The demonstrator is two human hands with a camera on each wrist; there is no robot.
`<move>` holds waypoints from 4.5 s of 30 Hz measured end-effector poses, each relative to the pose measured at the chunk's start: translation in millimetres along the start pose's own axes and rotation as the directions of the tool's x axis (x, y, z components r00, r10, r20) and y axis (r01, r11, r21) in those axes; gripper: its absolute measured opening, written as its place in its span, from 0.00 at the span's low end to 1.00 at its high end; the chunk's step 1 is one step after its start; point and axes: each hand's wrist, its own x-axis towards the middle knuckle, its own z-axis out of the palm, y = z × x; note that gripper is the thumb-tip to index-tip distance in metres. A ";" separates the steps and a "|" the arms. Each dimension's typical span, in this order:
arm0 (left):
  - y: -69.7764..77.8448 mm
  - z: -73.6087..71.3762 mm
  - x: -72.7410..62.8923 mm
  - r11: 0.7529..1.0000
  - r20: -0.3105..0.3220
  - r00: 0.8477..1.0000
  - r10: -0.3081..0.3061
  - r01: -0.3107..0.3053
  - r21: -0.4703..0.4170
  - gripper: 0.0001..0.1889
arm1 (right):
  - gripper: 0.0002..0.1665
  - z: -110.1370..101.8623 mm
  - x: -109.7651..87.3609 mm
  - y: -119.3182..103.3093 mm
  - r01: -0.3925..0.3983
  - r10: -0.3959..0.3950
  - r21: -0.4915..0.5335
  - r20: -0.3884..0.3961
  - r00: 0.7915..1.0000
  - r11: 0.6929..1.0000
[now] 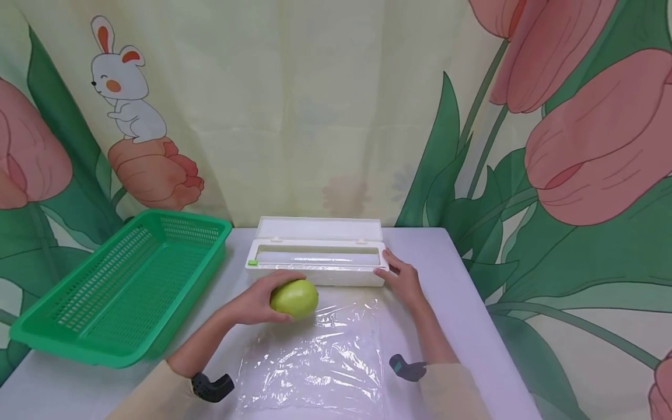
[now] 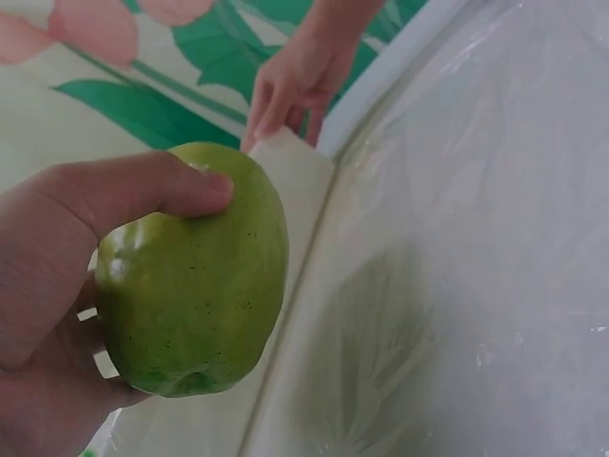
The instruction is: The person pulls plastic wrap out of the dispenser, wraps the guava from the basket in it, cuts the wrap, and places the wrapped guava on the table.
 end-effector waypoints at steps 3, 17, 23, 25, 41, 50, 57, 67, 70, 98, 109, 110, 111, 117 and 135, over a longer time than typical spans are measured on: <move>2.1 2.4 5.0 1.000 0.007 1.000 0.019 -0.019 0.006 0.41 | 0.42 -0.9 2.1 0.7 -0.004 0.004 -0.006 -0.002 1.000 1.000; 3.8 17.7 21.2 0.999 0.051 0.999 0.014 -0.016 0.043 0.43 | 0.41 -1.5 -0.9 3.7 -0.016 0.016 -0.018 -0.006 1.000 1.000; 5.8 21.7 27.2 0.992 0.041 0.999 0.000 -0.005 0.127 0.44 | 0.41 -0.6 -1.6 3.2 -0.003 0.002 -0.028 -0.009 1.000 1.000; 6.5 22.9 28.6 0.991 0.034 0.999 -0.006 0.001 0.136 0.43 | 0.41 -0.1 -1.2 3.7 0.000 0.000 -0.019 -0.011 1.000 1.000; 7.7 33.3 32.3 0.953 0.001 1.000 0.014 -0.014 0.302 0.43 | 0.42 0.7 -0.3 7.3 0.014 -0.014 -0.003 -0.008 1.000 1.000; 4.2 40.6 34.4 0.928 -0.015 0.999 0.043 -0.035 0.372 0.43 | 0.42 2.2 0.2 10.6 0.019 -0.019 -0.004 -0.019 1.000 1.000; 6.0 41.4 34.1 0.924 -0.019 1.000 0.004 0.003 0.383 0.41 | 0.44 4.2 0.0 11.4 -0.017 0.017 -0.016 -0.009 1.000 1.000; 8.8 37.6 31.5 0.922 -0.007 1.000 0.000 0.003 0.388 0.36 | 0.44 -0.1 -1.6 11.3 -0.005 0.005 0.016 0.004 1.000 1.000; 9.5 35.8 30.1 0.926 -0.004 1.000 -0.001 0.003 0.379 0.36 | 0.42 -1.9 -4.5 7.2 -0.032 0.032 0.012 0.002 0.999 0.999; 10.3 23.6 16.7 0.969 -0.042 0.998 0.048 -0.036 0.246 0.33 | 0.27 -9.6 -41.3 -17.9 0.028 -0.027 0.007 -0.083 0.996 1.000; 9.3 21.6 4.5 0.971 -0.080 0.994 0.073 -0.053 0.233 0.29 | 0.24 -5.8 -56.0 -20.5 0.093 -0.091 0.035 -0.043 0.995 0.995; 9.4 21.2 2.8 0.973 -0.085 0.994 0.073 -0.053 0.226 0.29 | 0.24 -5.5 -57.1 -20.4 0.102 -0.100 0.043 -0.040 0.994 0.994; 8.9 20.9 1.1 0.974 -0.087 0.994 0.069 -0.048 0.222 0.29 | 0.24 -5.3 -58.2 -20.4 0.109 -0.107 0.050 -0.035 0.994 0.993; 8.6 17.9 -10.1 0.986 -0.083 0.996 0.015 -0.001 0.169 0.30 | 0.24 -5.0 -65.4 -21.0 0.132 -0.132 0.076 -0.011 0.991 0.988; 6.1 2.6 -45.9 1.000 -0.117 0.993 0.002 -0.005 -0.021 0.33 | 0.20 -5.2 -95.2 -18.0 0.184 -0.189 0.122 0.032 0.981 0.975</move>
